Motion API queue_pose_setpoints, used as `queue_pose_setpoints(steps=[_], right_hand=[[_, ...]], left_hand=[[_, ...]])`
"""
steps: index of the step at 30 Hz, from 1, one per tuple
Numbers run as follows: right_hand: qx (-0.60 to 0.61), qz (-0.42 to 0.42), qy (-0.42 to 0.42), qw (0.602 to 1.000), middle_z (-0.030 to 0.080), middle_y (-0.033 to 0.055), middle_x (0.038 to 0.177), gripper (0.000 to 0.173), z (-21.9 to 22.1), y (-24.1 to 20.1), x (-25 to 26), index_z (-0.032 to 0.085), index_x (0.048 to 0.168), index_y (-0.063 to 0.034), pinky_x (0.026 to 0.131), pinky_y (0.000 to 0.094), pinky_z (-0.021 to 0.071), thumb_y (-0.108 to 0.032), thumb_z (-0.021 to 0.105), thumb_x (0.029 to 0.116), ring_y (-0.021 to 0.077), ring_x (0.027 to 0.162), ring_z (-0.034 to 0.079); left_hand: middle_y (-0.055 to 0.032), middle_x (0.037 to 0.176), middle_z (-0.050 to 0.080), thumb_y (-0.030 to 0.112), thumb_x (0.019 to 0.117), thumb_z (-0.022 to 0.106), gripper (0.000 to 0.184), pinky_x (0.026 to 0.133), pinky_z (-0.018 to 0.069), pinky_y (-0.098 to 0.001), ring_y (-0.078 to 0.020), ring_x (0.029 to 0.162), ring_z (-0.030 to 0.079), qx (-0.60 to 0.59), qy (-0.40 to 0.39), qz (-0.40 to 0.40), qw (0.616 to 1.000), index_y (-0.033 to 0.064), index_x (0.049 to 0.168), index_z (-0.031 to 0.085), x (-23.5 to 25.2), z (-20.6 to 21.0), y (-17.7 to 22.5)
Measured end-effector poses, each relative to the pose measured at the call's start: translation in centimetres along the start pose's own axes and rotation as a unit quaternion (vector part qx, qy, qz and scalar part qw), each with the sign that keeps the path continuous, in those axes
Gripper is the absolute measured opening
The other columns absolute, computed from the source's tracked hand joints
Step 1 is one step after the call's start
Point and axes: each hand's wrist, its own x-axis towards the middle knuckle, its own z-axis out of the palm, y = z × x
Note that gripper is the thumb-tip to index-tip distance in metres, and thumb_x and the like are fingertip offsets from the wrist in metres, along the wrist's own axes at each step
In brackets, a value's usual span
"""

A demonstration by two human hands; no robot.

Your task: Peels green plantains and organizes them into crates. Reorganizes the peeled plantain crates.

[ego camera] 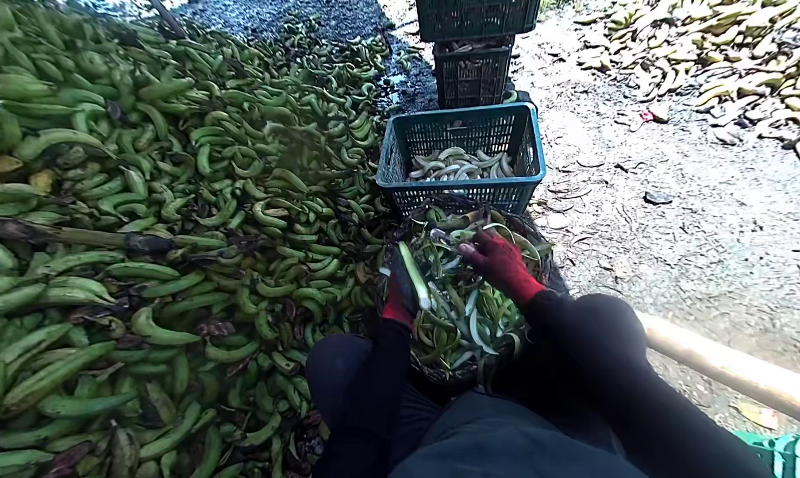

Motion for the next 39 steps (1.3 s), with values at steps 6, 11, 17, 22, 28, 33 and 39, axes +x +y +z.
queue_pose_setpoints(steps=[6, 11, 17, 22, 28, 33, 39], right_hand=[[0.057, -0.029, -0.130, 0.989, 0.067, 0.0107, 0.119, 0.061, 3.4, -1.2, -5.0, 0.069, 0.123, -0.0175, 0.095, 0.0576, 0.0472, -0.066, 0.041, 0.1004, 0.0288, 0.107, 0.065], [0.022, -0.019, -0.102, 0.994, 0.068, 0.0119, 0.114, 0.056, 3.7, -1.0, -3.5, 0.070, 0.123, -0.0194, 0.096, 0.0582, 0.0467, -0.064, 0.045, 0.1004, 0.0307, 0.107, 0.064], [-0.026, -0.032, -0.090, 0.995, 0.067, 0.0147, 0.114, 0.045, 3.0, -0.1, 0.4, 0.071, 0.120, -0.0179, 0.097, 0.0638, 0.0441, -0.056, 0.053, 0.1019, 0.0351, 0.110, 0.063], [-0.083, -0.037, -0.115, 0.989, 0.067, 0.0153, 0.115, 0.056, 3.6, -1.9, -0.8, 0.069, 0.122, -0.0198, 0.100, 0.0612, 0.0435, -0.066, 0.047, 0.0995, 0.0351, 0.112, 0.063], [-0.084, -0.054, -0.081, 0.992, 0.067, 0.0135, 0.115, 0.057, 3.4, -2.1, -2.0, 0.071, 0.121, -0.0209, 0.101, 0.0587, 0.0431, -0.067, 0.046, 0.0989, 0.0335, 0.112, 0.062], [-0.088, -0.057, -0.072, 0.992, 0.067, 0.0140, 0.113, 0.055, 3.0, -2.2, -2.1, 0.071, 0.120, -0.0212, 0.101, 0.0581, 0.0424, -0.066, 0.049, 0.0985, 0.0332, 0.110, 0.063], [-0.066, 0.000, 0.054, 0.996, 0.066, 0.0212, 0.110, 0.050, 1.8, 0.1, 2.7, 0.071, 0.117, -0.0151, 0.086, 0.0673, 0.0475, -0.059, 0.053, 0.1005, 0.0420, 0.102, 0.065]], left_hand=[[-0.0163, 0.140, 0.057, 0.054, 0.1082, 0.035, 0.059, 0.104, 0.0468, -0.0532, -0.0281, 0.127, 0.056, 0.075, 0.162, 0.051, 0.983, 0.0112, 0.145, 0.051, 0.1, 1.3, 1.4], [-0.0165, 0.149, 0.050, 0.029, 0.1121, 0.036, 0.046, 0.110, 0.0431, -0.0498, -0.0280, 0.134, 0.050, 0.179, 0.131, 0.060, 0.973, 0.0099, 0.153, 0.041, -1.1, 2.3, 1.5], [-0.0113, 0.127, 0.061, 0.045, 0.1113, 0.027, 0.050, 0.093, 0.0531, -0.0454, -0.0219, 0.112, 0.061, -0.160, 0.030, -0.023, 0.986, 0.0119, 0.141, 0.050, -1.0, 2.5, 0.4], [-0.0140, 0.147, 0.052, 0.045, 0.1122, 0.022, 0.057, 0.107, 0.0471, -0.0454, -0.0222, 0.130, 0.053, -0.060, 0.079, 0.052, 0.994, 0.0112, 0.154, 0.040, -1.1, 2.2, -0.5], [-0.0120, 0.150, 0.051, 0.040, 0.1124, 0.028, 0.052, 0.110, 0.0447, -0.0416, -0.0193, 0.133, 0.051, 0.037, 0.032, 0.095, 0.994, 0.0125, 0.155, 0.040, -0.3, 0.4, 0.2], [-0.0091, 0.138, 0.059, 0.043, 0.1120, 0.027, 0.052, 0.101, 0.0509, -0.0385, -0.0153, 0.120, 0.059, -0.001, 0.013, 0.099, 0.995, 0.0141, 0.151, 0.046, -0.9, 0.6, 0.9], [-0.0108, 0.122, 0.065, 0.041, 0.1126, 0.025, 0.052, 0.092, 0.0552, -0.0331, -0.0135, 0.105, 0.064, 0.081, -0.122, -0.015, 0.989, 0.0087, 0.143, 0.053, -4.9, 2.6, 1.6]])
